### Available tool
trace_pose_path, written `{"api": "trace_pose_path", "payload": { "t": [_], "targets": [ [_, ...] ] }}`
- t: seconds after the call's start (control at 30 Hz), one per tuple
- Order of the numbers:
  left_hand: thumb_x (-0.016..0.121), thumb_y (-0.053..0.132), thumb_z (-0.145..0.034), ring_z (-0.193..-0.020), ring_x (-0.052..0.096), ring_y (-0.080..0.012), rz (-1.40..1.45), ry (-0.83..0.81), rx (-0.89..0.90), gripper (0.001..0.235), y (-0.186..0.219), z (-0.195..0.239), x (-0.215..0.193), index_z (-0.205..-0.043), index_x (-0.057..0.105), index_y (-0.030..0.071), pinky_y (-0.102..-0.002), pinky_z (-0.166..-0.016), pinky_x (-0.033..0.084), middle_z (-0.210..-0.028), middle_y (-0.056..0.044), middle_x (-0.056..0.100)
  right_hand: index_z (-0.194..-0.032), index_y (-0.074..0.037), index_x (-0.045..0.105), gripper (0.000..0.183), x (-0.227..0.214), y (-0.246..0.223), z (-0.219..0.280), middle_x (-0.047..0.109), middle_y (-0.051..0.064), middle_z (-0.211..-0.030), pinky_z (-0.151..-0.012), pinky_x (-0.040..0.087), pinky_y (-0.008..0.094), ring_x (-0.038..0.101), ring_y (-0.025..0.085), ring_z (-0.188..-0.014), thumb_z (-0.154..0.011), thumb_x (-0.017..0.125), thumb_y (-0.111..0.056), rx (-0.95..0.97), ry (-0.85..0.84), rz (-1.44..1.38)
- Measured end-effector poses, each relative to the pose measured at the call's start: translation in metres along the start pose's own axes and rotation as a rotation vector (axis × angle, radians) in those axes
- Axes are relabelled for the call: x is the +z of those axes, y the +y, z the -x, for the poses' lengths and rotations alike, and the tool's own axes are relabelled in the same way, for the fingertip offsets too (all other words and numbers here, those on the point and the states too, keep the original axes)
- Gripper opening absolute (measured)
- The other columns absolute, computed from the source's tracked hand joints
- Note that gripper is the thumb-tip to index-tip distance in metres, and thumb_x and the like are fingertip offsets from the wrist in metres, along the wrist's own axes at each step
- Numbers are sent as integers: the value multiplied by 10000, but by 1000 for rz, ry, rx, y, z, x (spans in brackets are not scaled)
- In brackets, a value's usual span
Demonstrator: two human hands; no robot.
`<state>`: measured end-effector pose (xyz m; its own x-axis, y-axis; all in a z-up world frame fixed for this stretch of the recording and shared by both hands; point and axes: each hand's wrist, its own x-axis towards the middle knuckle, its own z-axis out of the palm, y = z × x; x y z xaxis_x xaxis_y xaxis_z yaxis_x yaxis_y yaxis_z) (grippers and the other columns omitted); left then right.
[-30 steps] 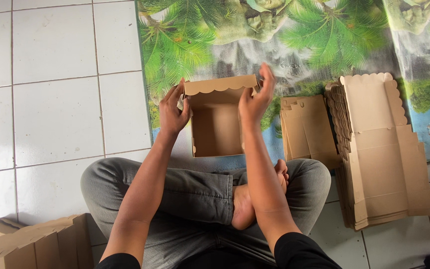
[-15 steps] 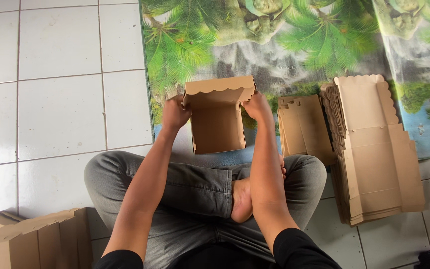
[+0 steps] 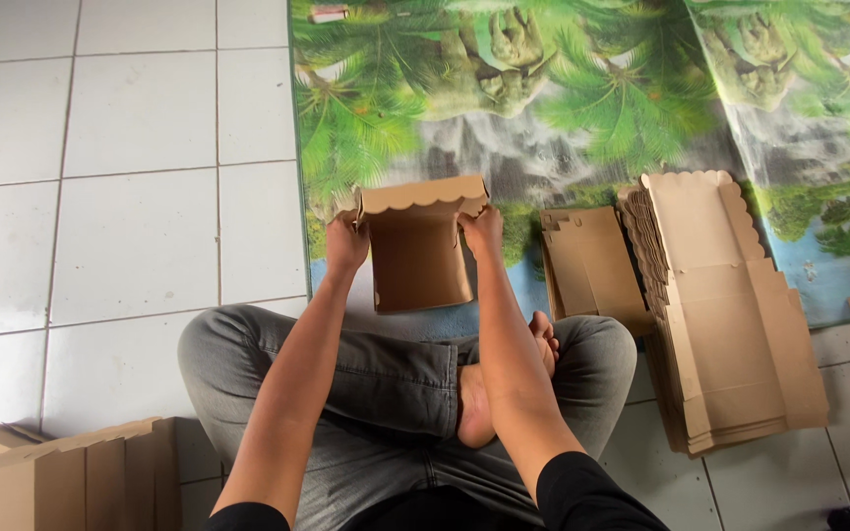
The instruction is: The person sits on the floor and assembles flat cardboard pieces into boxes. They fold the flaps, interlock the tabs, and press the edges to form the box structure.
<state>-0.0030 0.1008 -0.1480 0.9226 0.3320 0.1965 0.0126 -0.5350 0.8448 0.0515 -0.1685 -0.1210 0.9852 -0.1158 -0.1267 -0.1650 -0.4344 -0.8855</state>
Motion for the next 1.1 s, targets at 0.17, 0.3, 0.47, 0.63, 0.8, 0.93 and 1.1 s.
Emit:
{"api": "trace_pose_path", "payload": {
  "t": [0.17,0.3,0.47,0.63,0.8,0.93,1.1],
  "targets": [
    [536,-92,-810,-923,658,-281,286,-80,-84,382,-2,-8,-7,-1116,706,60,-446,-852,512,-1039,-119,684,-1325,66,540,473,34,40,-22,608,274,-1232,-861,506,641,563,516,-1116,-926,733,-99,13,22,-316],
    [424,156,-998,-1198,575,-298,916,-186,-387,351,7,-11,-20,-1217,684,70,-527,-1108,322,-1203,-123,663,-1132,-4,687,226,37,53,-25,690,206,-1054,-751,520,524,653,408,-966,-910,690,-43,52,55,-516],
    [461,376,-925,-1095,524,-220,878,-158,-501,379,8,-15,-17,-1110,674,123,-544,-1033,380,-1080,-54,598,-993,-67,737,238,37,48,-17,692,185,-970,-701,546,456,639,373,-957,-824,626,60,78,48,-714],
    [574,536,-950,-1229,496,-270,801,-166,-585,415,15,-12,-24,-1155,615,177,-643,-1062,294,-1173,-42,605,-1057,-80,743,409,24,35,-10,706,158,-998,-800,622,403,684,304,-930,-777,502,96,252,64,-864],
    [507,572,-981,-1458,205,-494,818,-290,-506,713,100,9,-71,-1517,312,144,-730,-1100,137,-1568,-237,301,-1098,-133,731,319,-4,2,2,613,209,-1235,-998,447,653,502,494,-1247,-900,729,-383,401,-10,-902],
    [562,640,-910,-1467,133,-502,883,-340,-473,730,82,7,-62,-1493,391,233,-719,-1111,113,-1590,-201,262,-1298,-133,626,603,-27,-38,19,549,228,-1367,-1091,281,695,417,514,-1312,-916,636,-599,347,-133,-748],
    [515,620,-925,-1013,589,-243,891,-290,-491,484,45,0,-47,-1167,613,212,-366,-707,507,-1200,-71,580,-1249,-137,671,483,-26,-25,9,624,145,-1294,-951,482,566,591,379,-1187,-798,810,-242,193,-230,-697]
  ]
}}
